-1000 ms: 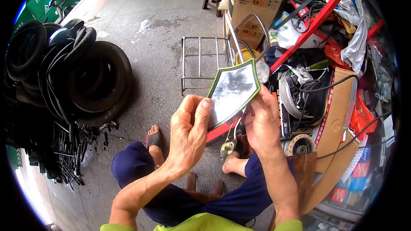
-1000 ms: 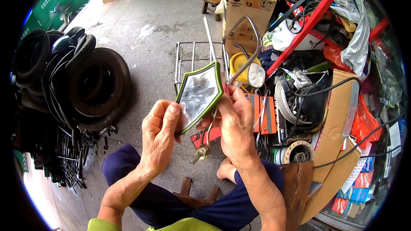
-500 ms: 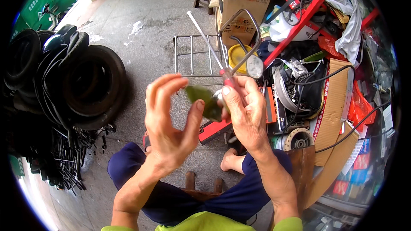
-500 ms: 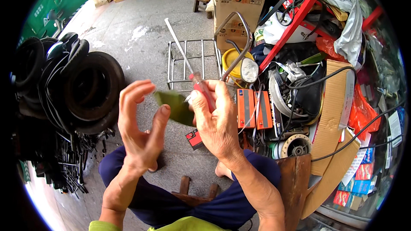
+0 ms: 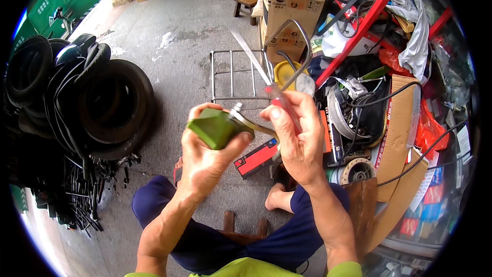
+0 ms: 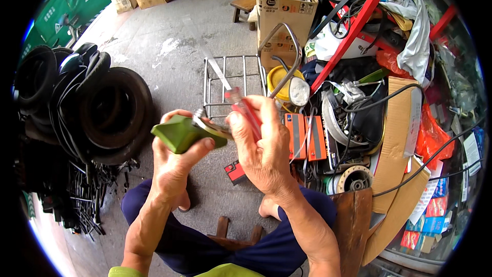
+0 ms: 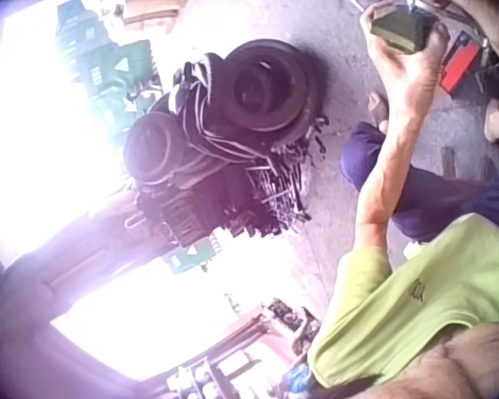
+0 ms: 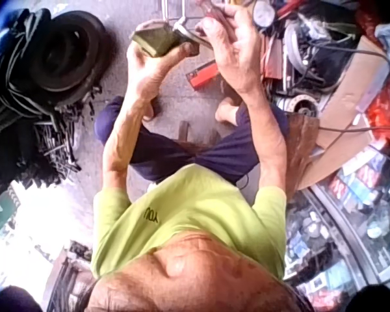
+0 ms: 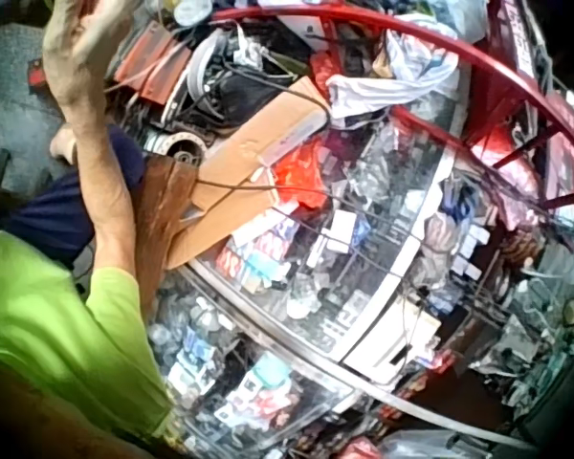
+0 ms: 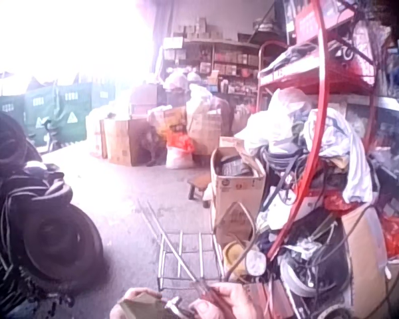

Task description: The person assembles a small green-framed mirror by inserting a metal rod into its back, tightening it with a screwdriver, and then using pliers to secure the components. The person handles the mirror, rod, screwdriver, and pliers in a cluttered workshop.

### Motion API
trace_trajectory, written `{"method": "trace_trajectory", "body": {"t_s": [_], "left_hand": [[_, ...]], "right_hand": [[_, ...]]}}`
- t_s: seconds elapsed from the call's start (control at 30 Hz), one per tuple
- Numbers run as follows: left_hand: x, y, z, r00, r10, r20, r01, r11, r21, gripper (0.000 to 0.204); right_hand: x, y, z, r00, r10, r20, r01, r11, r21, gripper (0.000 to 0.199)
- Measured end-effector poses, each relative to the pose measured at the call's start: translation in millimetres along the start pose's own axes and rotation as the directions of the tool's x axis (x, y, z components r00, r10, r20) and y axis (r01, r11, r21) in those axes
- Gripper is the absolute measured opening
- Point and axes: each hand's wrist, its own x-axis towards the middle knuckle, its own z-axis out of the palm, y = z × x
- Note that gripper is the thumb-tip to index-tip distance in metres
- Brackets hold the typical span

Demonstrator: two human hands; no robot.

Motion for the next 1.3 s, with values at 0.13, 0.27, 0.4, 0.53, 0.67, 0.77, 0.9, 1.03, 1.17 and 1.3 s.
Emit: {"method": "trace_trajectory", "body": {"t_s": [0.13, 0.27, 0.4, 0.53, 0.67, 0.77, 0.9, 1.03, 1.17, 1.3], "left_hand": [[8.3, -4.5, -4.9, 0.958, 0.277, -0.078, -0.282, 0.957, -0.070, 0.057], [-2.0, -11.8, 4.4, 0.934, 0.358, -0.014, -0.357, 0.927, -0.112, 0.061], [-6.2, -18.1, 7.4, 0.893, 0.424, 0.154, -0.424, 0.905, -0.035, 0.072], [8.5, 3.8, -17.7, 0.791, 0.304, 0.531, -0.348, 0.937, -0.018, 0.086], [7.9, 22.5, -28.0, 0.776, 0.120, 0.619, -0.163, 0.987, 0.012, 0.070], [-9.7, 37.2, -7.3, 0.873, -0.205, 0.442, 0.049, 0.939, 0.339, 0.030], [-14.9, -3.0, 2.5, 0.800, 0.098, 0.593, -0.383, 0.843, 0.377, 0.020], [-19.4, -12.7, 0.6, 0.873, -0.247, 0.421, 0.220, 0.969, 0.112, 0.017], [-0.5, -10.0, -12.6, 0.876, -0.361, 0.319, 0.458, 0.829, -0.320, 0.019], [5.6, -7.1, -24.7, 0.882, -0.377, 0.283, 0.471, 0.723, -0.505, 0.021]], "right_hand": [[9.4, 6.9, -5.6, 0.982, 0.060, -0.180, -0.029, 0.985, 0.170, 0.026], [10.7, 8.0, -5.4, 0.952, 0.207, -0.228, -0.124, 0.935, 0.331, 0.025], [6.9, 1.5, -3.9, 0.904, 0.321, -0.281, -0.222, 0.916, 0.335, 0.022], [16.2, -4.0, -18.4, 0.896, 0.244, -0.370, -0.121, 0.938, 0.326, 0.018], [15.0, -3.5, -25.4, 0.970, -0.069, -0.232, 0.071, 0.998, -0.004, 0.019], [4.4, -2.6, -10.9, 0.991, -0.125, -0.047, 0.120, 0.989, -0.085, 0.021], [-4.9, -2.6, 5.1, 0.985, -0.153, 0.080, 0.167, 0.959, -0.227, 0.024], [-4.1, 6.1, 11.0, 0.987, -0.151, -0.047, 0.149, 0.988, -0.034, 0.021], [3.3, -11.7, 3.2, 0.901, -0.278, -0.332, 0.276, 0.960, -0.055, 0.024], [1.1, -18.3, -18.9, 0.896, -0.244, -0.371, 0.230, 0.970, -0.083, 0.026]]}}
